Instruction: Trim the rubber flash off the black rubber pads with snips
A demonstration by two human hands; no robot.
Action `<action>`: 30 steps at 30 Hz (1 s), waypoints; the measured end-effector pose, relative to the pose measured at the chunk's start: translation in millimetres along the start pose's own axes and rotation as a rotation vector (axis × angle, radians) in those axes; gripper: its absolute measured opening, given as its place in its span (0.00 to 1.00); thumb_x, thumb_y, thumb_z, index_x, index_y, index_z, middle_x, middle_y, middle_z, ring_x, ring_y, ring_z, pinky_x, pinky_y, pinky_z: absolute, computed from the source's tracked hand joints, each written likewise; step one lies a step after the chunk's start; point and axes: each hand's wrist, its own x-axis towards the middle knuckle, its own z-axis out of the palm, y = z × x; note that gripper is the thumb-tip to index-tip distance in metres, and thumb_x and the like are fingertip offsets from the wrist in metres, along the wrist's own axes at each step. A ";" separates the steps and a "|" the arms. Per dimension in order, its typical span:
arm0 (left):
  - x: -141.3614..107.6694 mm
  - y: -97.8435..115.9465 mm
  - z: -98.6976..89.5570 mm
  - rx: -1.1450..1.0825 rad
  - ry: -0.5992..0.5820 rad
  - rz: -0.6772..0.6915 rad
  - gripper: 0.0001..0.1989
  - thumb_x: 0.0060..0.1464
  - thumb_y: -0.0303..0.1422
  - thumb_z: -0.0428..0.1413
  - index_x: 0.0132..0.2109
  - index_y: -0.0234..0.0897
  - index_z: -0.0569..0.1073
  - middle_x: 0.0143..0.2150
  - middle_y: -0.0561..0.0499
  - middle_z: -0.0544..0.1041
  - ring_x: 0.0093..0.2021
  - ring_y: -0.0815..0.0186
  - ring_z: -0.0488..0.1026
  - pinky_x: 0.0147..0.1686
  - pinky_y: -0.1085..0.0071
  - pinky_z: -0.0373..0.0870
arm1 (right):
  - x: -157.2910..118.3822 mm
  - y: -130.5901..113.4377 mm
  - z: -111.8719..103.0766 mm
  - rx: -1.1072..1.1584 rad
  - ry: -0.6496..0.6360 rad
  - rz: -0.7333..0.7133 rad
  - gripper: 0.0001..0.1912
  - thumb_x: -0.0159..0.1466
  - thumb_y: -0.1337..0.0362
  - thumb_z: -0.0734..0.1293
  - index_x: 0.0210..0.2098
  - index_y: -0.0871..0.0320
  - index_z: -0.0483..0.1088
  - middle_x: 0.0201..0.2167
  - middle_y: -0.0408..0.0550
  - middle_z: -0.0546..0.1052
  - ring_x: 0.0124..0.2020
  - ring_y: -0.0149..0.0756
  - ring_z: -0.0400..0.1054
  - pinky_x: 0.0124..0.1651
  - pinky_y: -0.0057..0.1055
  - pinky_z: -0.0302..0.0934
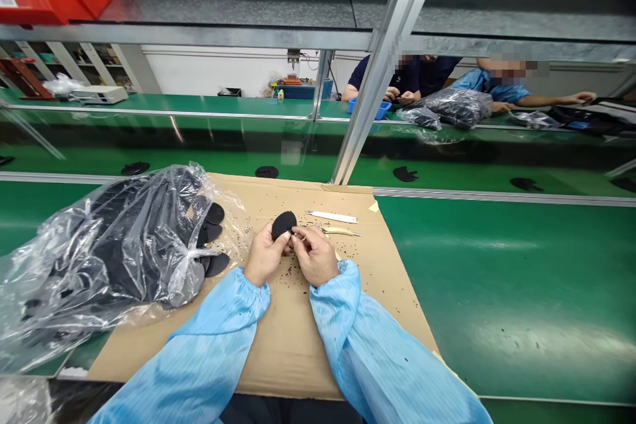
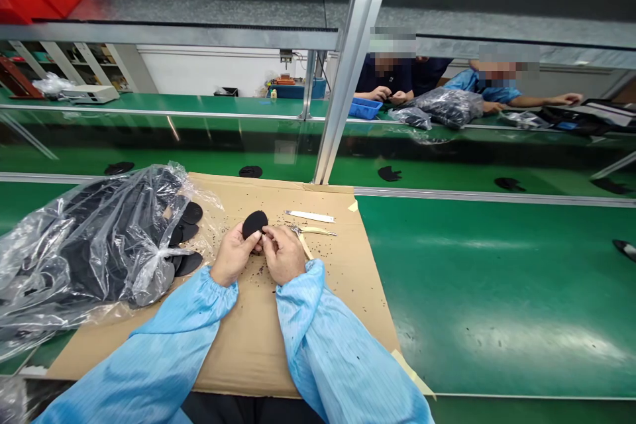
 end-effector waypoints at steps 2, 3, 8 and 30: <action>-0.4 -0.9 0.0 0.000 -0.017 -0.006 0.20 0.51 0.40 0.60 0.47 0.31 0.69 0.32 0.50 0.74 0.29 0.71 0.70 0.30 0.75 0.69 | 0.1 -0.7 -0.2 -0.005 0.000 0.004 0.10 0.63 0.66 0.62 0.41 0.55 0.73 0.33 0.49 0.74 0.32 0.36 0.69 0.38 0.34 0.67; -0.7 -1.2 0.0 0.002 -0.023 -0.009 0.21 0.51 0.40 0.60 0.48 0.31 0.69 0.32 0.50 0.74 0.29 0.71 0.70 0.31 0.74 0.69 | 0.2 -0.8 -0.3 -0.009 -0.001 0.004 0.10 0.63 0.66 0.62 0.41 0.55 0.73 0.33 0.49 0.74 0.33 0.36 0.69 0.38 0.34 0.67; -1.4 -0.4 0.0 0.011 -0.034 -0.007 0.19 0.53 0.42 0.58 0.44 0.32 0.69 0.30 0.51 0.73 0.28 0.71 0.69 0.30 0.75 0.69 | 0.1 0.0 -0.5 -0.025 -0.003 -0.009 0.10 0.63 0.66 0.62 0.42 0.55 0.73 0.32 0.48 0.73 0.33 0.37 0.69 0.39 0.34 0.67; -1.9 -5.0 -8.7 0.450 0.165 0.180 0.11 0.51 0.37 0.58 0.39 0.35 0.77 0.36 0.47 0.78 0.38 0.61 0.73 0.41 0.67 0.69 | 38.8 31.9 -22.7 -0.134 0.142 0.121 0.09 0.62 0.63 0.63 0.37 0.57 0.74 0.32 0.48 0.75 0.26 0.32 0.67 0.34 0.32 0.67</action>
